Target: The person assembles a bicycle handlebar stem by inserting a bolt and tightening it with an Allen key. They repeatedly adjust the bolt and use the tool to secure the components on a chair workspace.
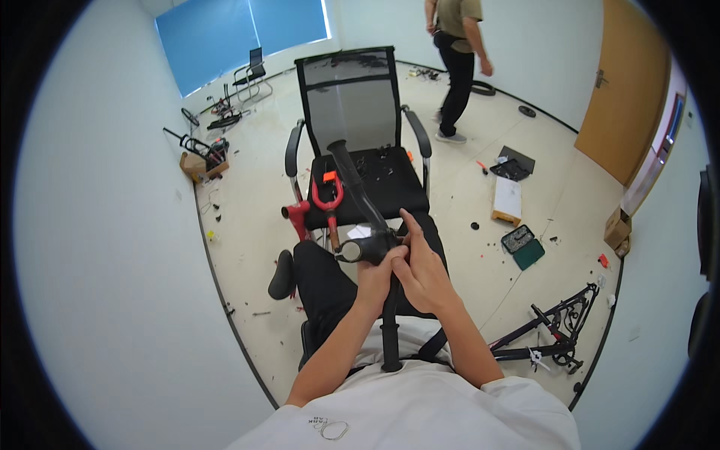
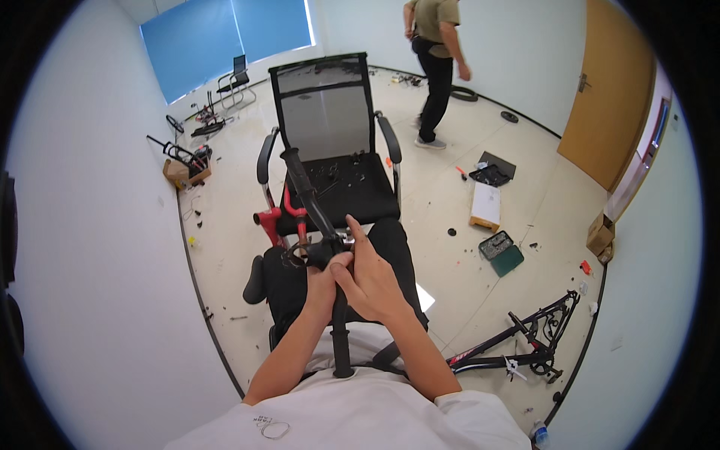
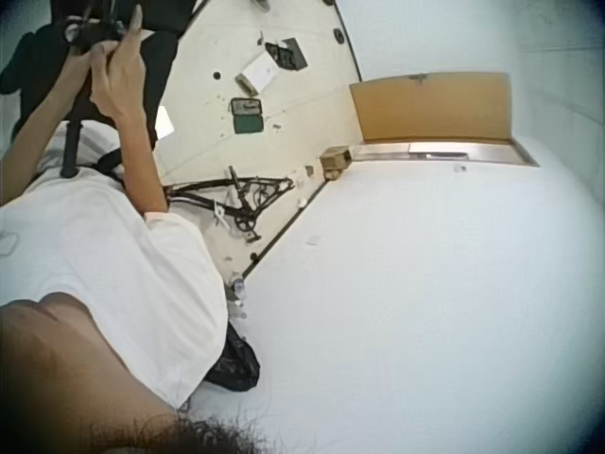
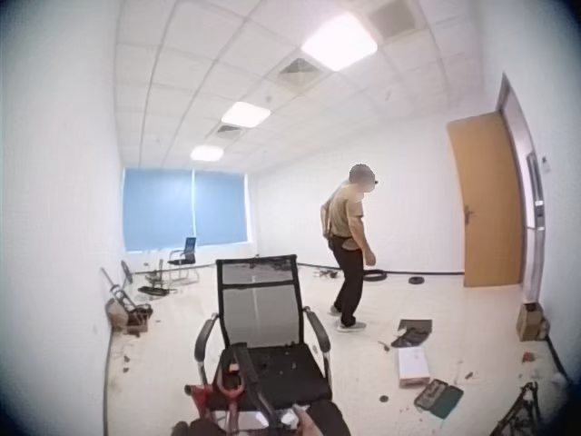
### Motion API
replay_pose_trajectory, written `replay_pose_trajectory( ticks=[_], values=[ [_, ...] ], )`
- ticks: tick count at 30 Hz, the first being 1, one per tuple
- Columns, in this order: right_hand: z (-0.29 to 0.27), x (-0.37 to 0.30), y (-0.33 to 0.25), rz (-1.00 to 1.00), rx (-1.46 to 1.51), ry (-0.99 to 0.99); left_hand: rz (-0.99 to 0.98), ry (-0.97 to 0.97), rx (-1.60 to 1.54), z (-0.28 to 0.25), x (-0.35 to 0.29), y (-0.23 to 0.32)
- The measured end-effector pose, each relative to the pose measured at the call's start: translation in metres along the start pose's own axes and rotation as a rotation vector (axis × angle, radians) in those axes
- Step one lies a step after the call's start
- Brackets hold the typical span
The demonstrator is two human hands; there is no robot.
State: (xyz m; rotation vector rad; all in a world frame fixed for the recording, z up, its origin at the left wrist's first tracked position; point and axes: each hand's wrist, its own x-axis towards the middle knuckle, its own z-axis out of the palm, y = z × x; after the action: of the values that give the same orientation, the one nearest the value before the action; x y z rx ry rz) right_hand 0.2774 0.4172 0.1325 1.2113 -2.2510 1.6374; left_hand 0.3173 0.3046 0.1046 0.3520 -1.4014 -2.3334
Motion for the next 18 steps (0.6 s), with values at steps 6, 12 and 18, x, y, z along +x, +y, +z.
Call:
replay_pose_trajectory(
  ticks=[6,12,18],
  values=[
    [0.006,-0.001,0.005,0.146,0.438,-0.075,-0.012,0.0,-0.165,-0.005,-0.008,0.016],
    [-0.015,0.003,0.033,0.231,0.668,-0.429,-0.128,-0.159,-0.364,-0.02,-0.003,0.03],
    [-0.018,0.005,0.067,0.265,0.515,-0.35,-0.335,-0.376,-0.375,-0.024,-0.008,0.032]
  ],
)
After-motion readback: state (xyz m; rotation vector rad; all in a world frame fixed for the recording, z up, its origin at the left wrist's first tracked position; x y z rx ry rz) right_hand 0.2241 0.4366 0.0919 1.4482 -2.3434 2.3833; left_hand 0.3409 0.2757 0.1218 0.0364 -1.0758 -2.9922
